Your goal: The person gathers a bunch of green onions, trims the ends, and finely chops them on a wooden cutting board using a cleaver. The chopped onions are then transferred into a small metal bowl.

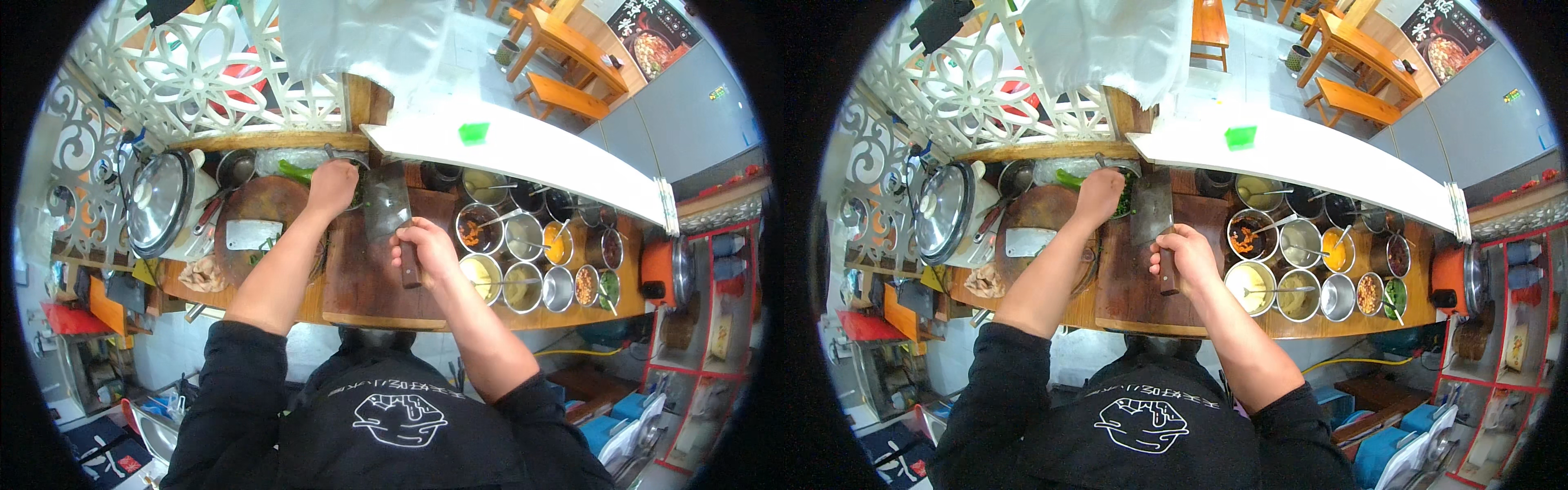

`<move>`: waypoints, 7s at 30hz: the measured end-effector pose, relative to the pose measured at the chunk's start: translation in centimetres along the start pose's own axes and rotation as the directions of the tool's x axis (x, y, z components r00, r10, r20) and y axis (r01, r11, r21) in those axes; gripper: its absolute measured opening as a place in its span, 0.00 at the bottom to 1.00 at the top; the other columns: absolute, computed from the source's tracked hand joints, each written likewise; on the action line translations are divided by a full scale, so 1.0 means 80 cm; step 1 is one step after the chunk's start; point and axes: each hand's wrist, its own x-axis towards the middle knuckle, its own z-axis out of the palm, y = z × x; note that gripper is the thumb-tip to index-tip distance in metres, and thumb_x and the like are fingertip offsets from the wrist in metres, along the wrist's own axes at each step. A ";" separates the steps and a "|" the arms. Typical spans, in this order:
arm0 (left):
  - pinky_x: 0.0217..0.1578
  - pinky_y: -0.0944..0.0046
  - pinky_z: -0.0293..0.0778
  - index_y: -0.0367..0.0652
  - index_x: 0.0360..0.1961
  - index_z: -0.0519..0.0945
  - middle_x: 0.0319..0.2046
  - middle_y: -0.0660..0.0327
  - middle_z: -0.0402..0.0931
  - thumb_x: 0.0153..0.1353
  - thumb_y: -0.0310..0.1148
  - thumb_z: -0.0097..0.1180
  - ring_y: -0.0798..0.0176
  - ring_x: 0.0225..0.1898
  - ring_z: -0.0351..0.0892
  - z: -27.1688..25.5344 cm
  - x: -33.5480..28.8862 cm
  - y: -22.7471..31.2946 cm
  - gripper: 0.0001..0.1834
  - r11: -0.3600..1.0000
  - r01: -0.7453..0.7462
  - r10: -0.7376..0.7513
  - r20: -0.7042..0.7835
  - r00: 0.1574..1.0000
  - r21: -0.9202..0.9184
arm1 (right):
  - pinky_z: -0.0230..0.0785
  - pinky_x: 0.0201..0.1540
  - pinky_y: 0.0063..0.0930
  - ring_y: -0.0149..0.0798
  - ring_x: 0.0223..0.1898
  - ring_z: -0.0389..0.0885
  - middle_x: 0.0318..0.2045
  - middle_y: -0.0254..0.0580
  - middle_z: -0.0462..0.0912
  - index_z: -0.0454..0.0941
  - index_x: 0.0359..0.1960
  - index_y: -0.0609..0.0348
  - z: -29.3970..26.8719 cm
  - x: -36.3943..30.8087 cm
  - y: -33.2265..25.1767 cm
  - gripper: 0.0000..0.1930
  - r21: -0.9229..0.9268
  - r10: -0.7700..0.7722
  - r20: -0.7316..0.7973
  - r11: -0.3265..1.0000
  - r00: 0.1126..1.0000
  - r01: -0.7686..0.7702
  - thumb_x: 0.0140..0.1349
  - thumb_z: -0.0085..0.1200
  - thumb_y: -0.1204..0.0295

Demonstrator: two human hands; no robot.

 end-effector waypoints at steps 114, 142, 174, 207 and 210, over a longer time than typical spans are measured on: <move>0.66 0.45 0.66 0.43 0.37 0.86 0.42 0.54 0.86 0.66 0.33 0.53 0.49 0.54 0.80 0.020 -0.131 -0.025 0.11 0.601 -0.547 0.199 0.554 0.809 0.583 | 0.83 0.28 0.35 0.39 0.29 0.85 0.37 0.49 0.87 0.73 0.54 0.62 -0.147 -0.059 0.104 0.13 0.104 0.136 0.173 0.982 0.976 -0.155 0.69 0.56 0.80; 0.50 0.46 0.80 0.35 0.44 0.85 0.42 0.44 0.87 0.64 0.28 0.60 0.37 0.46 0.86 -0.081 -0.134 -0.036 0.10 0.995 -0.074 0.071 0.052 0.996 0.067 | 0.82 0.32 0.33 0.37 0.33 0.85 0.37 0.41 0.82 0.76 0.53 0.65 -0.048 -0.004 0.215 0.14 -0.117 0.147 0.135 0.984 0.980 -0.131 0.67 0.60 0.83; 0.75 0.38 0.59 0.47 0.69 0.76 0.72 0.49 0.69 0.62 0.23 0.54 0.42 0.77 0.61 -0.085 -0.162 0.016 0.32 0.671 -0.565 0.511 0.253 0.822 0.480 | 0.86 0.42 0.42 0.43 0.39 0.87 0.43 0.47 0.85 0.73 0.56 0.61 -0.068 -0.045 0.127 0.12 0.170 0.122 0.340 0.967 0.932 -0.189 0.73 0.54 0.77; 0.51 0.45 0.75 0.42 0.37 0.86 0.38 0.52 0.82 0.60 0.34 0.68 0.44 0.48 0.80 0.072 -0.317 0.038 0.08 0.993 -0.120 0.114 0.328 0.938 -0.001 | 0.80 0.34 0.30 0.35 0.32 0.82 0.39 0.44 0.85 0.78 0.54 0.66 -0.217 -0.135 0.134 0.16 -0.201 0.047 0.065 0.979 0.997 -0.033 0.65 0.59 0.80; 0.48 0.43 0.74 0.43 0.35 0.85 0.37 0.53 0.82 0.62 0.34 0.67 0.44 0.46 0.80 0.081 -0.320 0.036 0.07 0.984 -0.176 0.156 0.323 0.933 0.031 | 0.81 0.35 0.32 0.34 0.32 0.82 0.40 0.44 0.86 0.78 0.56 0.65 -0.221 -0.137 0.144 0.16 -0.158 0.047 0.059 0.987 0.997 -0.037 0.66 0.59 0.82</move>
